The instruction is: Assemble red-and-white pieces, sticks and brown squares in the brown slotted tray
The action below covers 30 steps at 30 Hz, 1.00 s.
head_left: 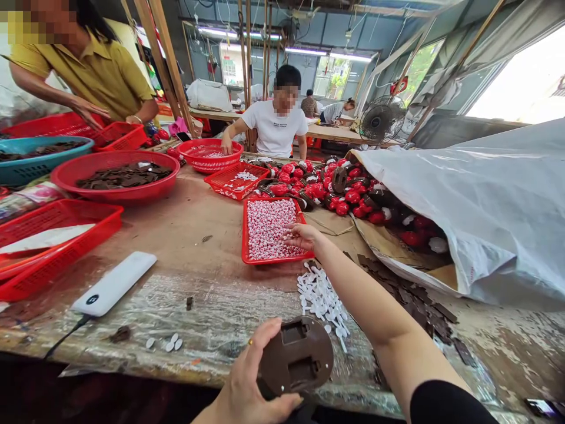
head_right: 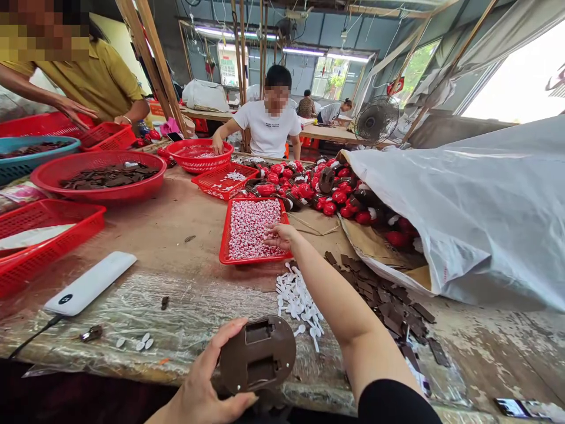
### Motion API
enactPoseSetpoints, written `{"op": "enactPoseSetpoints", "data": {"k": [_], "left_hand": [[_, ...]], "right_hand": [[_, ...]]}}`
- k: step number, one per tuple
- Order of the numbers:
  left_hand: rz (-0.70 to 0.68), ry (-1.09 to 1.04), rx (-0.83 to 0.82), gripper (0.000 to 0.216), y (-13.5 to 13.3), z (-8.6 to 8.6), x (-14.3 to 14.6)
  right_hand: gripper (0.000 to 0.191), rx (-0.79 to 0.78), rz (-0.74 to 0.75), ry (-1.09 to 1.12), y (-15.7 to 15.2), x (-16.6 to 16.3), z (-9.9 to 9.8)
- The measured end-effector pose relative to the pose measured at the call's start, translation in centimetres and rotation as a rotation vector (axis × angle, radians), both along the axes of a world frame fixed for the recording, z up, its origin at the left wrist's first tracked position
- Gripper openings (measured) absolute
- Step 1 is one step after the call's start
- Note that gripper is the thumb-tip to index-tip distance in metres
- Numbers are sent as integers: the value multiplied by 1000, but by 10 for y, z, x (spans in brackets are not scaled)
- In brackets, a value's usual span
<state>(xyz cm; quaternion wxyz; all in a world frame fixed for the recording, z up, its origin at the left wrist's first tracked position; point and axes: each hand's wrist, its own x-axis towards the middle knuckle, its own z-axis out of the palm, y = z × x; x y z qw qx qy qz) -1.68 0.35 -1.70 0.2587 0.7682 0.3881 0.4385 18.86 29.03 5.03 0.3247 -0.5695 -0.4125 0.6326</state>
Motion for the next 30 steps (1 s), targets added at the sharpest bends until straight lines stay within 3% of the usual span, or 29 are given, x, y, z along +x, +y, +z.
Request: {"op": "enactPoseSetpoints", "data": {"k": [4, 9, 12, 17, 20, 25, 30], "left_hand": [[-7, -23, -40, 112, -2, -5, -2], [-13, -54, -116, 114, 1, -30, -5], [-97, -24, -107, 92, 13, -41, -6], [-4, 9, -60, 63, 19, -34, -3], [-12, -12, -47, 68, 11, -28, 0], [-22, -61, -43, 110, -4, -31, 0], [37, -70, -85, 111, -9, -31, -2]], "right_hand": [[11, -84, -87, 187, -6, 4, 1], [14, -101, -111, 304, -17, -2, 9], [17, -76, -110, 351, -18, -3, 10], [19, -101, -94, 438, -13, 2, 12], [26, -121, -104, 486, -19, 5, 20], [34, -163, -133, 530, -41, 5, 25], [47, -173, -130, 534, -52, 6, 20]]}}
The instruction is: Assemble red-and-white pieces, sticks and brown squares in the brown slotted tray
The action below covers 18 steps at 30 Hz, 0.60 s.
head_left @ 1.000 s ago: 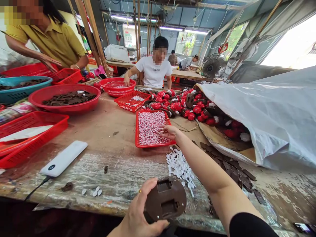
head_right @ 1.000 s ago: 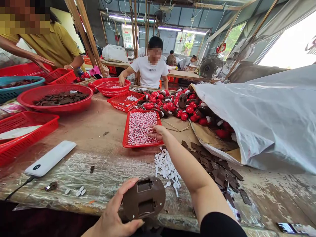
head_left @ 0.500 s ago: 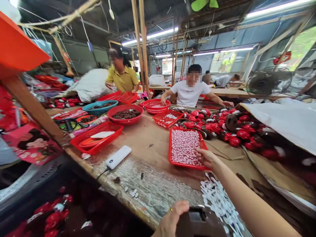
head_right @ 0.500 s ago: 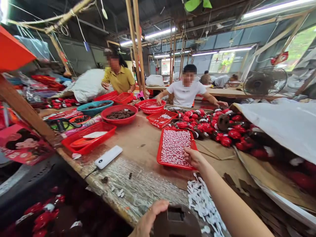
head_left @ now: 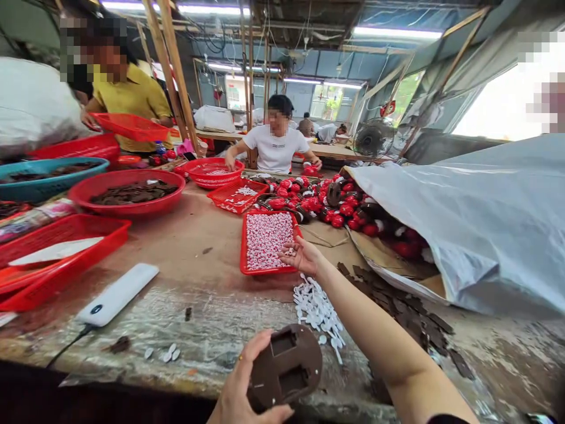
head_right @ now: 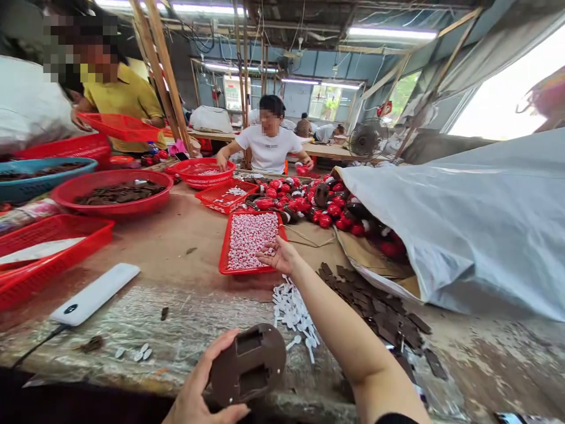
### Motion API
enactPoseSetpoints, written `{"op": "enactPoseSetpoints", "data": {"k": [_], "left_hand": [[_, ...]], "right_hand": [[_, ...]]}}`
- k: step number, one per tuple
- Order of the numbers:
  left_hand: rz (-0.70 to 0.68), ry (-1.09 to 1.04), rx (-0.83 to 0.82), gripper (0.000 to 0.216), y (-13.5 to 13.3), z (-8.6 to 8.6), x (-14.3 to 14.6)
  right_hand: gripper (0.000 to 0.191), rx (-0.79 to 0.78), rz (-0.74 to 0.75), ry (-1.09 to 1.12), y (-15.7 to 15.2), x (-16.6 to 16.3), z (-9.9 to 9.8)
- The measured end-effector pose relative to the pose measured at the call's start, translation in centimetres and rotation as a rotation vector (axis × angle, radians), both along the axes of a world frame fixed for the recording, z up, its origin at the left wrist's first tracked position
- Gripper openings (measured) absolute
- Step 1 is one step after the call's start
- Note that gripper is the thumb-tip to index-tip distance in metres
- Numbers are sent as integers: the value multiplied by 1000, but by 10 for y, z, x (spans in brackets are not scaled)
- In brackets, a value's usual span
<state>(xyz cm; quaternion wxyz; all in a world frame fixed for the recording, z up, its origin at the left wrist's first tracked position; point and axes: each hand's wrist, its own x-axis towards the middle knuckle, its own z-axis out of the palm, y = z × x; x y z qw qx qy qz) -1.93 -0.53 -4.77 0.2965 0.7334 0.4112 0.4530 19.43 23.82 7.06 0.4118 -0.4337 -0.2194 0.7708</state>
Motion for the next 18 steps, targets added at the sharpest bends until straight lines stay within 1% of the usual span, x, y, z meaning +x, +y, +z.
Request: {"op": "enactPoseSetpoints", "data": {"k": [3, 5, 7, 10, 12, 13, 14, 15, 17, 18], "left_hand": [[-29, 2, 12, 107, -1, 5, -1], [-8, -7, 7, 106, -3, 8, 0], [30, -19, -13, 105, -4, 10, 2], [79, -11, -48, 100, -8, 15, 4], [105, 0, -76, 97, -10, 19, 4], [110, 4, -94, 96, -10, 22, 4], [112, 0, -109, 95, -11, 24, 4], [109, -8, -119, 95, -10, 26, 4], [106, -15, -121, 97, -10, 30, 3], [106, -10, -112, 99, -9, 31, 3]], "right_hand": [[54, 35, 26, -14, -4, 2, 2], [55, 66, 49, -32, -5, 2, 4], [44, 95, 65, -62, -7, 2, 6], [16, 140, 82, -117, -18, 0, 6], [12, 162, 110, -134, -38, -1, 7], [12, 214, 168, -160, -52, -1, 8], [11, 309, 266, -211, -69, -2, 11], [11, 453, 399, -293, -86, -2, 14], [14, 840, 707, -529, -121, -2, 21], [17, 1026, 837, -660, -135, -2, 25]]}}
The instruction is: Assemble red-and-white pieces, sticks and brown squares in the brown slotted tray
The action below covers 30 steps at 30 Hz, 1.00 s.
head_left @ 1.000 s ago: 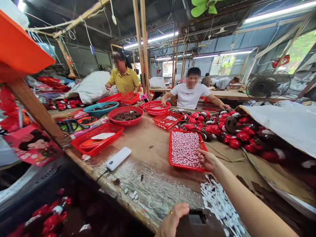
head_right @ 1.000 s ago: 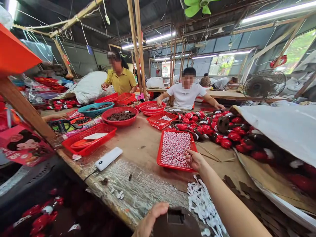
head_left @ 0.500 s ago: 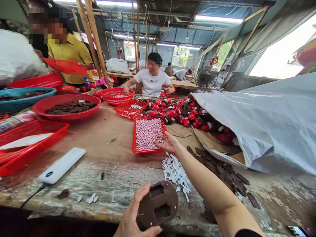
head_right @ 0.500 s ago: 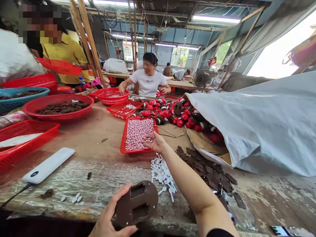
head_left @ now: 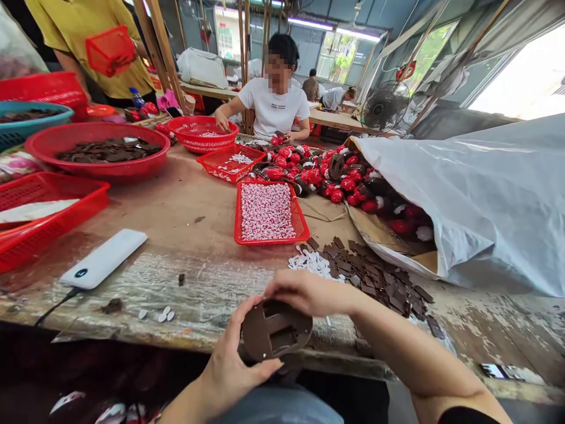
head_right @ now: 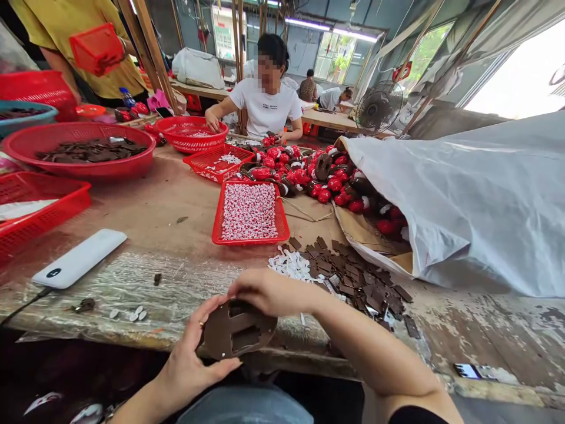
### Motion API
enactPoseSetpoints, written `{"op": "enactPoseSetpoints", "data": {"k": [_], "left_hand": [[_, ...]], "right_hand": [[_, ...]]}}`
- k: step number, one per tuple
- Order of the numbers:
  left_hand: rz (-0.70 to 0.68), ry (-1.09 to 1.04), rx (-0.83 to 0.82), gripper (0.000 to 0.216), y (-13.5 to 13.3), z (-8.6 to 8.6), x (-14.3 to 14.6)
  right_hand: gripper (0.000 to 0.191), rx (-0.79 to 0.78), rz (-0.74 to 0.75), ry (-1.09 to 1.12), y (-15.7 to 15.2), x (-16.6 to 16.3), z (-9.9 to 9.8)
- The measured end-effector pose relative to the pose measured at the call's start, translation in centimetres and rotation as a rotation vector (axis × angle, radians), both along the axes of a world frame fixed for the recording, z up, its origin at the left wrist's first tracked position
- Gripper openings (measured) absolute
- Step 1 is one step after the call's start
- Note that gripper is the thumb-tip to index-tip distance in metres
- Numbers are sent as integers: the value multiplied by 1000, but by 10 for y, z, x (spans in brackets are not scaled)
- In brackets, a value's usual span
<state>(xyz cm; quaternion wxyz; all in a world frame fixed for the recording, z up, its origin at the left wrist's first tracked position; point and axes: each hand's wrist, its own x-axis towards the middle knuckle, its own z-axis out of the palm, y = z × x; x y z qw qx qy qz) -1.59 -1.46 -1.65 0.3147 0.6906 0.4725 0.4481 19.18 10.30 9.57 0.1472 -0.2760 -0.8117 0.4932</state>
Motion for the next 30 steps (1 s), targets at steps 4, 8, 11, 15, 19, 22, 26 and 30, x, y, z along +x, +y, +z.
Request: {"op": "enactPoseSetpoints", "data": {"k": [4, 8, 11, 15, 19, 22, 26, 30], "left_hand": [[-8, 37, 34, 106, 2, 3, 1], [1, 75, 49, 109, 3, 5, 2], [-28, 77, 67, 109, 1, 5, 1], [-52, 39, 41, 107, -1, 1, -1], [-55, 23, 41, 109, -1, -8, 1], [-63, 17, 59, 111, 0, -15, 3], [-68, -10, 25, 111, 1, -19, 3], [-68, -29, 10, 106, 1, -19, 0]], "right_hand": [[27, 427, 189, -299, -28, -2, 11], [48, 437, 187, -318, -24, 2, 16], [34, 364, 148, -202, -6, 9, 15], [17, 370, -334, -289, 53, 11, 1], [22, 339, -577, -504, 126, -5, -25], [22, 269, -528, -581, 160, -23, -43], [14, 233, -479, -663, 178, -32, -56], [17, 258, -514, -700, 184, -18, -58]]}}
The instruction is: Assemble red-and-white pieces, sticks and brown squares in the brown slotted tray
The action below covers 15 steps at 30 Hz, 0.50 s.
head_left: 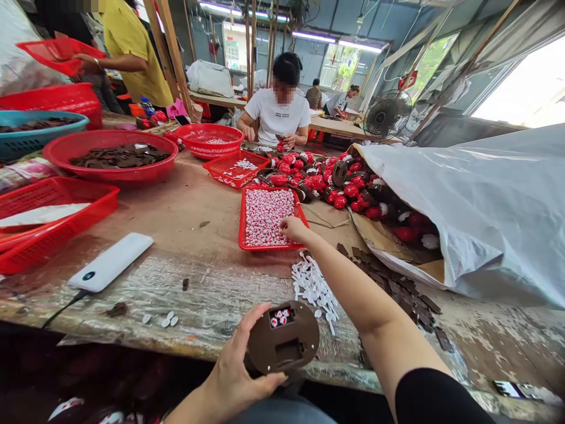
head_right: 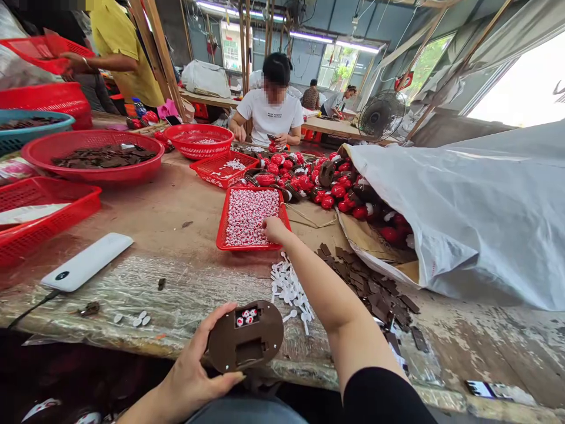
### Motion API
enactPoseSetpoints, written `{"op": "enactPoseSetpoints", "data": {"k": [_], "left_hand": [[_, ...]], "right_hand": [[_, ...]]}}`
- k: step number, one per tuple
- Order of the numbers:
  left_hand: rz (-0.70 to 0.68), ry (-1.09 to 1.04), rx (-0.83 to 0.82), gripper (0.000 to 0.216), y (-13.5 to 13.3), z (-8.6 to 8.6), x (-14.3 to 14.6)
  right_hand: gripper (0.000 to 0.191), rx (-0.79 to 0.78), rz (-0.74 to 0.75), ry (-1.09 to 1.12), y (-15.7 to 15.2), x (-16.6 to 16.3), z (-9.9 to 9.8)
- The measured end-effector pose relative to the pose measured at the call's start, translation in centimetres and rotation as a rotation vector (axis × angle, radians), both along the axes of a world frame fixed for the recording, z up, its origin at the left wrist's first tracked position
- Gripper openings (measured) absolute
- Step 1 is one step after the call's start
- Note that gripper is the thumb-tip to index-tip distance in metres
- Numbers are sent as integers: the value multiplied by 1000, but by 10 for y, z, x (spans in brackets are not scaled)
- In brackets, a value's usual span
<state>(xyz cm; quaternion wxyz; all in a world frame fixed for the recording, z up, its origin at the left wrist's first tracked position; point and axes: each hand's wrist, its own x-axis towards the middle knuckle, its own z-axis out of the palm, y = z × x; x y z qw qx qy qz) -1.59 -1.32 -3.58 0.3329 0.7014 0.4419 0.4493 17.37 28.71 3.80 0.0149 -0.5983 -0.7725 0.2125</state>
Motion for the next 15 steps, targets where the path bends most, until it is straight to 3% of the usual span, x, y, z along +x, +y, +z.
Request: {"op": "enactPoseSetpoints", "data": {"k": [5, 9, 12, 15], "left_hand": [[-28, 0, -38, 98, 2, 5, -1], [-4, 13, 0, 99, 1, 4, 0], [11, 8, 8, 101, -1, 1, 1], [31, -6, -28, 103, -2, 0, 1]], "right_hand": [[17, -72, 30, 6, -5, 8, 0], [19, -15, -31, 52, -7, 1, 4], [15, 66, -84, 144, -13, 3, 17], [18, 96, -80, 262, -41, 14, 37]]}}
